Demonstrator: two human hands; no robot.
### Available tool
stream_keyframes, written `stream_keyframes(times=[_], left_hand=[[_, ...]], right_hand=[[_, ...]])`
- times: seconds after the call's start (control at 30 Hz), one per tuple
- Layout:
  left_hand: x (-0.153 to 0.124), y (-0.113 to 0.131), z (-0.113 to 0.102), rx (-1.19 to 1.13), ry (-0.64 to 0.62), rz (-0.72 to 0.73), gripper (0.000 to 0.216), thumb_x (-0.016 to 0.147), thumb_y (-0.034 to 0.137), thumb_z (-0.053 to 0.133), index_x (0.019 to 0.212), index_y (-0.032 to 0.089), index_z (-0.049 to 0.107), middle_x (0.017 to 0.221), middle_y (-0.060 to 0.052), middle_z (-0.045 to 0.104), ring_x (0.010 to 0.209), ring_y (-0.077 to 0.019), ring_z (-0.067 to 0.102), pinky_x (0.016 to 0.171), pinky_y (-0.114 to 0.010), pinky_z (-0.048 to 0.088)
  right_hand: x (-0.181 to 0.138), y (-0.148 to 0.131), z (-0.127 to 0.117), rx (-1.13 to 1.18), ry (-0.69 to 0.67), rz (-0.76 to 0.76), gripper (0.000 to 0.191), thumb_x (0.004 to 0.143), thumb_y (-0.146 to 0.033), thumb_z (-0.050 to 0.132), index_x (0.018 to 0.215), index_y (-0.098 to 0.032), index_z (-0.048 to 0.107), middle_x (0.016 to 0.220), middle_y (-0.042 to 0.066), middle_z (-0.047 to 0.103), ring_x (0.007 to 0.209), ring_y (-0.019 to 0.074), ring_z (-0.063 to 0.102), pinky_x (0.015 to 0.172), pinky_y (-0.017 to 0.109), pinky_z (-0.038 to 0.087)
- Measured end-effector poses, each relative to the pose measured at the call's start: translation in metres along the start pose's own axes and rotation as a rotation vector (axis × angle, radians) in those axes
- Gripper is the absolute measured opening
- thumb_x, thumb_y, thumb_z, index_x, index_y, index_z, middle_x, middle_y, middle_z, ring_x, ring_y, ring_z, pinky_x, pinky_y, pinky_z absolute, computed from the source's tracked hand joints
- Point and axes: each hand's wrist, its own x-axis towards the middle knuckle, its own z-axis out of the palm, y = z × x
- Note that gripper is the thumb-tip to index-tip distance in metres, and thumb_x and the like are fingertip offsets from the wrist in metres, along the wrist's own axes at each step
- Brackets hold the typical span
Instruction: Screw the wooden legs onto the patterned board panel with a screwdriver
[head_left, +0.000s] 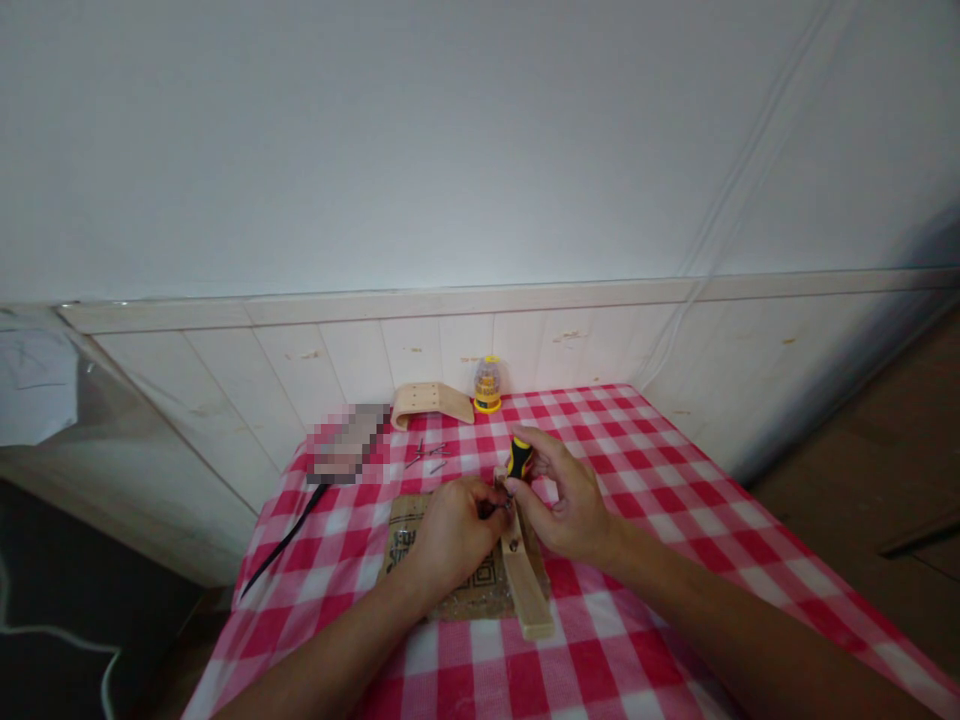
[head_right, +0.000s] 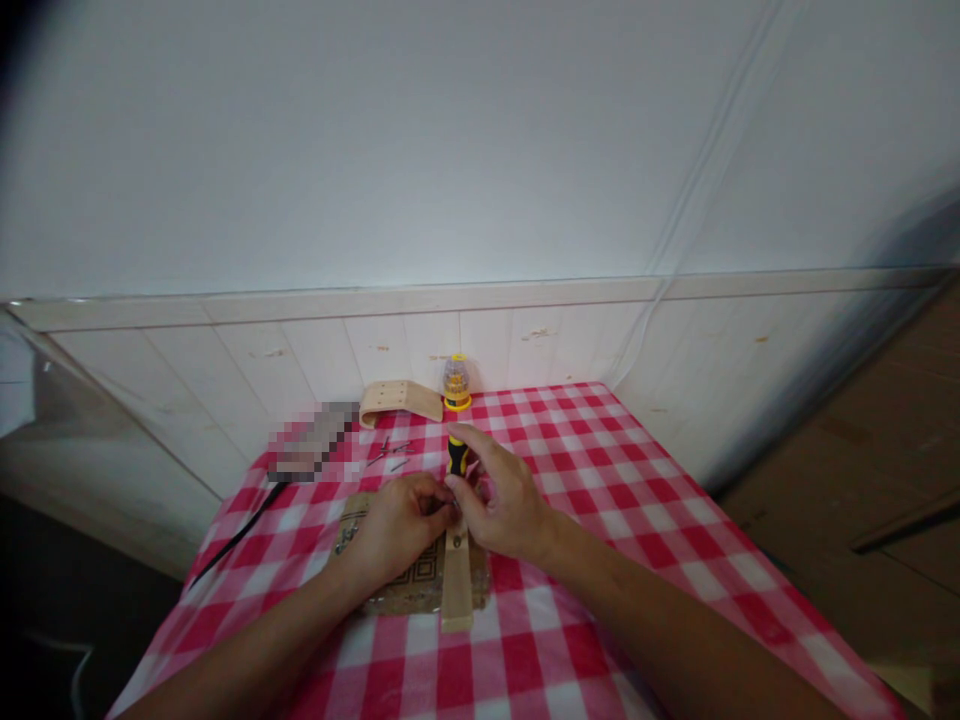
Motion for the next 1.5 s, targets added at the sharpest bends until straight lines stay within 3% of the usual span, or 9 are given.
stream_keyframes(times=[0.53,0.8,0.97,1.27,1.5], left_hand=[[-0.0006,0.0035,-0.0006,-0.005,-0.01,0.001,0.017,0.079,0.017,0.061,0.076,0.018,0.078,0.077,-0.002,0.079,0.069,-0.0189,0.07,0.064,-0.026,0.049],[-0.0001,-0.001,0.0003,-0.009,-0.008,0.007,0.016,0.079,0.02,0.062,0.074,0.018,0.077,0.075,-0.003,0.078,0.068,-0.0196,0.07,0.061,-0.026,0.049],[0.0002,0.0002,-0.0009,0.02,-0.03,0.031,0.019,0.081,0.021,0.06,0.073,0.019,0.078,0.071,-0.001,0.076,0.066,-0.0184,0.069,0.063,-0.026,0.049],[0.0002,0.002,-0.0013,0.048,-0.005,0.014,0.018,0.079,0.018,0.059,0.073,0.019,0.077,0.077,-0.003,0.078,0.07,-0.0189,0.07,0.066,-0.027,0.05],[0.0002,-0.0003,0.0005,-0.004,-0.012,0.021,0.017,0.079,0.018,0.059,0.073,0.018,0.075,0.074,-0.002,0.076,0.068,-0.018,0.068,0.064,-0.026,0.048]], right_hand=[[0.0,0.0006,0.0008,-0.053,0.022,-0.001,0.061,0.088,-0.013,0.067,0.144,-0.029,0.048,0.117,0.009,0.072,0.102,0.0246,0.074,0.08,0.036,0.065],[-0.0036,0.0014,-0.0008,-0.038,-0.005,-0.057,0.065,0.088,-0.01,0.06,0.148,-0.026,0.042,0.128,0.014,0.069,0.103,0.0252,0.075,0.082,0.037,0.065],[-0.0054,-0.0001,-0.0017,0.0,-0.049,-0.04,0.064,0.09,-0.009,0.055,0.151,-0.024,0.038,0.139,0.018,0.063,0.115,0.0275,0.07,0.083,0.038,0.065],[-0.0028,-0.0014,-0.0015,-0.006,-0.041,-0.01,0.062,0.092,-0.01,0.056,0.15,-0.026,0.04,0.119,0.012,0.072,0.096,0.0224,0.075,0.082,0.036,0.064],[-0.0025,-0.0004,0.0,-0.027,-0.013,-0.002,0.061,0.091,-0.011,0.059,0.147,-0.026,0.043,0.122,0.012,0.07,0.092,0.0216,0.074,0.079,0.034,0.064]])
